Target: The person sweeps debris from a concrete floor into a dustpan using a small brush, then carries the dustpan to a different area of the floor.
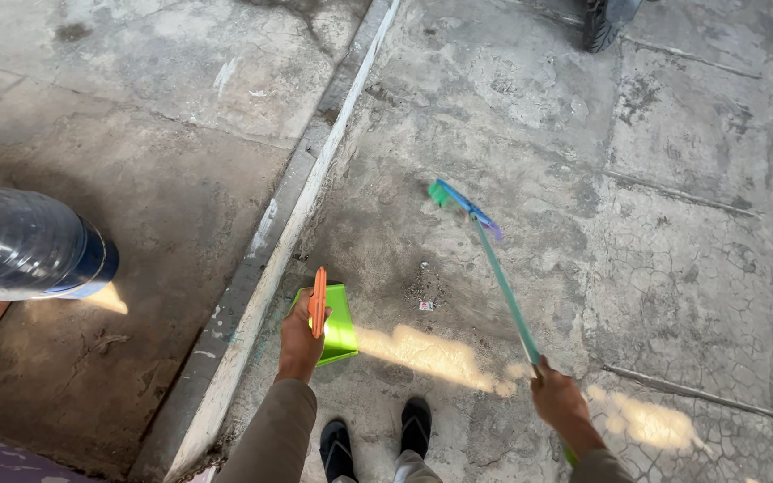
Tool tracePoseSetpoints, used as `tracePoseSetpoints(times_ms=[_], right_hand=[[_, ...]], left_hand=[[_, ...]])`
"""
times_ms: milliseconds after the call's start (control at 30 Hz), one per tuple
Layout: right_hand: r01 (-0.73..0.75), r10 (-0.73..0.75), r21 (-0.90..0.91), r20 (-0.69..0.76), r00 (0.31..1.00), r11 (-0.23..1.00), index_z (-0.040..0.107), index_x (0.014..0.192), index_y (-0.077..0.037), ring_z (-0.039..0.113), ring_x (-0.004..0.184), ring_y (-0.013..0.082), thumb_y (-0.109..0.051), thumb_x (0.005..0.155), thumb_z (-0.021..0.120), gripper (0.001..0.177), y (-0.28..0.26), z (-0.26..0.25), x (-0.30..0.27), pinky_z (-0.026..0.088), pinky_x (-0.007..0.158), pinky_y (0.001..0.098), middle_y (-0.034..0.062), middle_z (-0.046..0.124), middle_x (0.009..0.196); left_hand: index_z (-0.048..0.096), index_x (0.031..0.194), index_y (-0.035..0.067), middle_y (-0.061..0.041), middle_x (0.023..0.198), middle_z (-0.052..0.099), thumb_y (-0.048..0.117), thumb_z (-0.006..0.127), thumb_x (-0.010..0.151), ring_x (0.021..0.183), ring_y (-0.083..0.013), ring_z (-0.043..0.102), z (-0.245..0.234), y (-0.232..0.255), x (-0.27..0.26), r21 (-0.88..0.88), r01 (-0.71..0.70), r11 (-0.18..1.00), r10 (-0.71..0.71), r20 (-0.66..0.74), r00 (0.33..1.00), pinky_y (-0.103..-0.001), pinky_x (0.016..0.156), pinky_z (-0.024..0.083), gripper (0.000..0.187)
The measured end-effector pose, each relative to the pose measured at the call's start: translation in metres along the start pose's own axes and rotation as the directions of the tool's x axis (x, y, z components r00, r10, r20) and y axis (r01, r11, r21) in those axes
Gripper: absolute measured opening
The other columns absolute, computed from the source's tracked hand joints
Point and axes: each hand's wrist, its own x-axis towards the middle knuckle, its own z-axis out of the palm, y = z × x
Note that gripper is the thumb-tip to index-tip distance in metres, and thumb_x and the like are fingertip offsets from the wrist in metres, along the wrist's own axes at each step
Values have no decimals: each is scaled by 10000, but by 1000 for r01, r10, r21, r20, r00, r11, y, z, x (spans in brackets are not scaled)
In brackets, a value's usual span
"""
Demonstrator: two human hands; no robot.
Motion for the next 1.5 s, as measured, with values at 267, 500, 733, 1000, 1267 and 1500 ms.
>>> tracePoseSetpoints(times_ms=[267, 500, 733, 1000, 1267, 1500], right_hand=[[12, -35, 136, 167, 985, 991, 411, 1525, -89, 611, 471, 82, -213, 1022, 551, 536, -51, 136, -38, 572, 443, 260, 128, 708, 888], [145, -261, 336, 334, 906, 931, 545, 1423, -20, 752, 671, 115, -189, 987, 731, 503, -23, 147, -80, 587, 664, 324, 110, 764, 1027], [140, -219, 315, 231, 948, 939, 464, 1490, -148, 776, 677, 180, -240, 933, 697, 610, 37, 114, -103, 629, 729, 362, 155, 798, 964], [4, -5, 18, 56, 998, 1000, 319, 1551, -57, 711, 554, 191, -207, 1027, 544, 590, -30, 128, -99, 641, 552, 356, 173, 778, 841], [-134, -22, 372, 388, 922, 918, 390, 1535, -107, 647, 562, 172, -207, 963, 668, 644, -80, 171, -123, 596, 586, 367, 108, 716, 1038], [78, -225, 362, 386, 895, 929, 544, 1472, -166, 767, 856, 233, -274, 929, 708, 577, -3, 165, -121, 581, 864, 360, 182, 804, 1053]], left_hand=[[568, 1257, 179, -144, 1060, 751, 132, 660, 956, 1008, -285, 742, -20, 0, 0, -8, 93, 996, -92, 72, 993, -396, 804, 578, 318], [576, 1257, 191, -130, 1085, 750, 120, 663, 948, 1022, -249, 730, -20, -25, 6, -85, 61, 994, -58, 40, 998, -405, 827, 567, 329], [574, 1239, 184, -132, 1062, 755, 121, 678, 944, 999, -253, 746, -14, -35, 14, -83, -35, 996, 36, 7, 999, -404, 819, 572, 319], [561, 1252, 172, -150, 1039, 745, 99, 687, 938, 981, -259, 742, -19, -36, 15, -58, -55, 997, 55, 4, 998, -406, 791, 574, 346], [559, 1255, 171, -152, 1018, 751, 101, 686, 941, 978, -280, 734, -20, -29, 22, 17, -5, 1000, 5, 38, 999, -407, 790, 567, 346], [543, 1242, 182, -140, 1038, 747, 102, 670, 947, 990, -254, 733, -18, -34, 27, -10, 8, 1000, -7, 50, 999, -405, 793, 570, 331]])
